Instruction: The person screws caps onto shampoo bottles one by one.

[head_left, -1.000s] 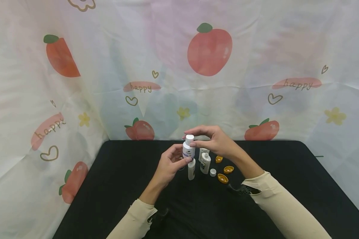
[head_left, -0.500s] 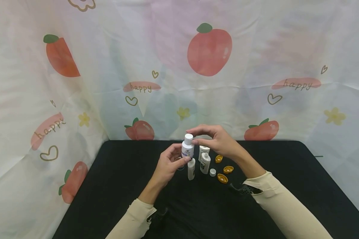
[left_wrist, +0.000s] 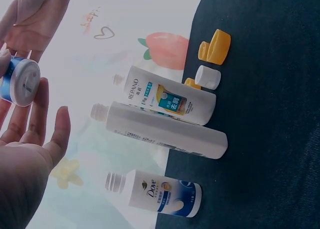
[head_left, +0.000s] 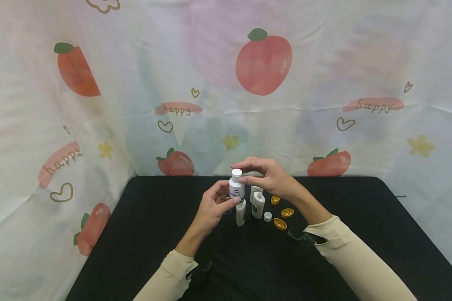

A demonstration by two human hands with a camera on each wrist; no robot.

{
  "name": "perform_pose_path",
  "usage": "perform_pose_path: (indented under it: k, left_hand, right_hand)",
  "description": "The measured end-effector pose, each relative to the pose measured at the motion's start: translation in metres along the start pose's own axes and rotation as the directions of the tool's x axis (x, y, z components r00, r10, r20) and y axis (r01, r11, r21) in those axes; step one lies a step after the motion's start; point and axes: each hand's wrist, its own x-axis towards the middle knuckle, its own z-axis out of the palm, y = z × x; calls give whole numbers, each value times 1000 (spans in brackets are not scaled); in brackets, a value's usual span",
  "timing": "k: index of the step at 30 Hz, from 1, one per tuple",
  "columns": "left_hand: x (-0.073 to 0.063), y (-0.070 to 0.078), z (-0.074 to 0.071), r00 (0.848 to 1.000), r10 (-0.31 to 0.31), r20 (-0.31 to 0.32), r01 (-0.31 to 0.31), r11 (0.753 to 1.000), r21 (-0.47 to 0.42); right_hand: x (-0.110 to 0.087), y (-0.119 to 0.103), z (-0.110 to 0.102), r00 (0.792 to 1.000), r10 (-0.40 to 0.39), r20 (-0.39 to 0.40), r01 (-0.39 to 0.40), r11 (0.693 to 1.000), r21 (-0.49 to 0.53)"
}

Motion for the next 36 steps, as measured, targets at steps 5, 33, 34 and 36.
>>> perform_pose_path:
  k: [5,33,34,36]
  left_hand:
    - [0,0,0,1000,4,2,-4,1000,-2]
    - [3,-5,-2,990,129,55,-132,989,63]
    - [3,-5,-2,990,132,55,-135,989,61]
    - [4,-6,-1,989,138,54,-142,988,64]
  right_hand:
    - [0,0,1,1000,12,-3,-12,1000,28]
    - [-2,4,2,999,-35,39,33,998,56]
    - [-2,4,3,999,-29,30,27,998,57]
    - [-2,4,4,1000,-16,18,15,998,62]
